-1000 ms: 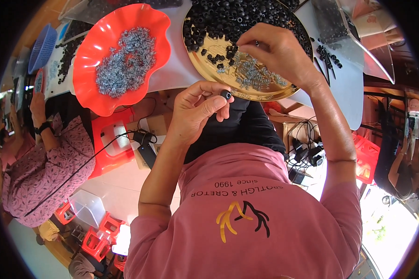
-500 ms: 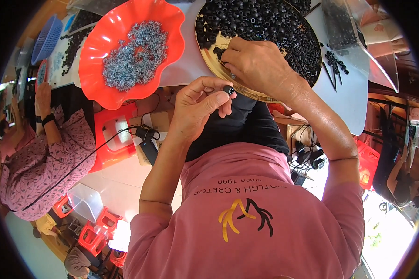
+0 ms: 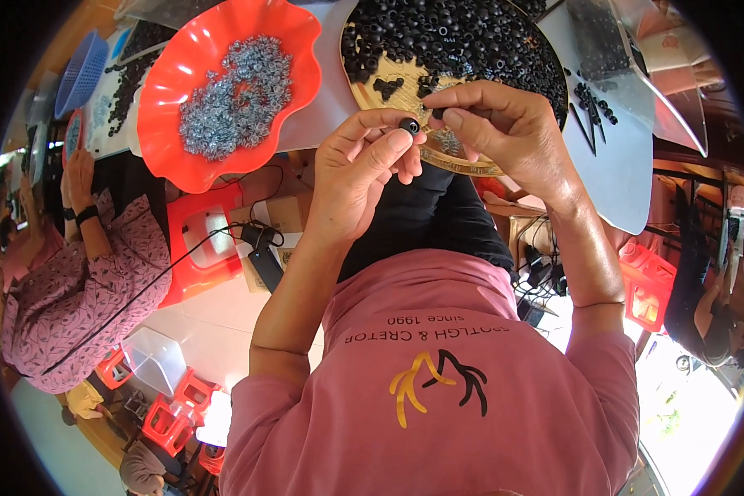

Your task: The person assembles small plastic beads by hand, inserting metal inserts into them.

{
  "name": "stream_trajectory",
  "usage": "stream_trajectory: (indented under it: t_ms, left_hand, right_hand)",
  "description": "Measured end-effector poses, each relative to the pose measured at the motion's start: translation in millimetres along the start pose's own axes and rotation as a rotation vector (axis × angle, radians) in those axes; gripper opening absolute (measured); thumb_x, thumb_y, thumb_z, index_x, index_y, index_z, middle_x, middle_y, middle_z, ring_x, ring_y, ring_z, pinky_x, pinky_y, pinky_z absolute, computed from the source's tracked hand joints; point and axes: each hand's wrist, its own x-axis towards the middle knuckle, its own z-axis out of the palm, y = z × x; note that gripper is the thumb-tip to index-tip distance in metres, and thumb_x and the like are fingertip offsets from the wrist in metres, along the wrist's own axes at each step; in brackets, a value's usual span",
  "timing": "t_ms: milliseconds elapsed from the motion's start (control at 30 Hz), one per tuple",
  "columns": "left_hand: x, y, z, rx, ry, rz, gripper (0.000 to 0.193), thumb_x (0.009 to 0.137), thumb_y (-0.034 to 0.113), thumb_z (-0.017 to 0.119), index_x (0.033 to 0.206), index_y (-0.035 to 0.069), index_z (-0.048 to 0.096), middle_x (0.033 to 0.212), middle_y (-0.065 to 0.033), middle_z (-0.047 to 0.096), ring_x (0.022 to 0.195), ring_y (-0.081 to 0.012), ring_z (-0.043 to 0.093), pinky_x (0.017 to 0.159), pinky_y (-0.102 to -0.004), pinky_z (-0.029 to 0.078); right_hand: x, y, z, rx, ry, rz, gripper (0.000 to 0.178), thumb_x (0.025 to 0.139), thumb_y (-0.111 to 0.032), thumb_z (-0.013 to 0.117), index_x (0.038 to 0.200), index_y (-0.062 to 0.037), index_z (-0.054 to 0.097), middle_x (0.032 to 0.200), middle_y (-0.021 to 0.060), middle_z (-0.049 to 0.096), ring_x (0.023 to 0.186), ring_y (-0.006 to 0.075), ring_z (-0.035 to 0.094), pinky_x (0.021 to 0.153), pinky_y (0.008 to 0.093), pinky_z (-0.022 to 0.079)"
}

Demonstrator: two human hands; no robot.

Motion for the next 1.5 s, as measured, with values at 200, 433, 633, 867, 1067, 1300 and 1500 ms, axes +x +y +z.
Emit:
stream_trajectory:
  t_ms: [200, 433, 633, 867, 1067, 1300, 1500]
  left_hand:
    - [4.0, -5.2, 11.6, 0.061, -0.021, 0.014, 0.017, 0.095, 0.006, 0.063, 0.111, -0.002, 0.063, 0.097, -0.0116, 0.069, 0.074, -0.0151, 0.062, 0.063, -0.0269, 0.049]
    - [6.7, -11.2, 19.9, 0.093, -0.03, -0.006, 0.023, 0.095, 0.009, 0.064, 0.117, 0.001, 0.064, 0.096, -0.0098, 0.068, 0.076, -0.0154, 0.06, 0.066, -0.0285, 0.046]
    - [11.0, -13.4, 18.5, 0.072, 0.001, -0.026, 0.02, 0.095, 0.006, 0.065, 0.112, -0.003, 0.064, 0.093, -0.0097, 0.069, 0.075, -0.0153, 0.065, 0.064, -0.0269, 0.05]
    - [11.6, -13.3, 20.5, 0.193, -0.007, -0.004, 0.02, 0.094, 0.006, 0.066, 0.112, -0.001, 0.063, 0.095, -0.0107, 0.069, 0.076, -0.0159, 0.062, 0.066, -0.0288, 0.047]
    - [10.0, -13.2, 19.6, 0.203, -0.018, -0.008, 0.018, 0.094, 0.005, 0.066, 0.111, -0.002, 0.064, 0.095, -0.0105, 0.069, 0.076, -0.0158, 0.062, 0.066, -0.0287, 0.048]
    - [11.8, -17.1, 23.0, 0.177, -0.012, 0.002, 0.021, 0.093, 0.005, 0.068, 0.11, -0.005, 0.063, 0.089, -0.0101, 0.069, 0.075, -0.0161, 0.066, 0.064, -0.0268, 0.052]
    - [14.6, -15.6, 25.3, 0.064, -0.038, -0.068, 0.019, 0.095, 0.006, 0.066, 0.111, -0.005, 0.063, 0.088, -0.0121, 0.069, 0.074, -0.0178, 0.067, 0.065, -0.0269, 0.053]
  right_hand:
    - [-11.0, 2.4, 1.9, 0.033, 0.059, -0.018, 0.019, 0.097, -0.008, 0.062, 0.112, 0.0022, 0.067, 0.087, 0.0025, 0.067, 0.072, 0.0044, 0.058, 0.059, 0.0191, 0.045]
    - [-15.7, 12.7, 4.9, 0.099, 0.167, -0.122, 0.017, 0.096, -0.007, 0.063, 0.109, 0.0029, 0.066, 0.097, 0.0049, 0.068, 0.082, 0.0066, 0.064, 0.068, 0.0209, 0.052]
    - [-16.8, 13.6, -3.1, -0.062, 0.251, -0.209, 0.016, 0.09, -0.006, 0.066, 0.103, 0.0021, 0.067, 0.091, 0.0034, 0.069, 0.08, 0.0079, 0.064, 0.071, 0.0245, 0.054]
    - [-17.1, 13.3, -2.8, -0.347, 0.231, -0.29, 0.013, 0.085, -0.005, 0.07, 0.095, 0.002, 0.068, 0.08, 0.0071, 0.068, 0.07, 0.0107, 0.063, 0.064, 0.0263, 0.052]
    - [-18.1, 10.6, 0.5, -0.39, 0.25, -0.329, 0.012, 0.084, -0.004, 0.069, 0.094, 0.0017, 0.068, 0.079, 0.0086, 0.068, 0.067, 0.0127, 0.063, 0.061, 0.0276, 0.052]
    - [-16.7, 14.2, 3.7, -0.64, 0.316, -0.54, 0.01, 0.083, -0.002, 0.07, 0.092, -0.0005, 0.067, 0.083, 0.0085, 0.067, 0.068, 0.0164, 0.066, 0.061, 0.029, 0.053]
    - [-19.7, 14.6, 2.5, -0.426, 0.297, -0.4, 0.011, 0.083, -0.001, 0.07, 0.094, -0.0005, 0.066, 0.084, 0.009, 0.067, 0.07, 0.0164, 0.067, 0.065, 0.029, 0.054]
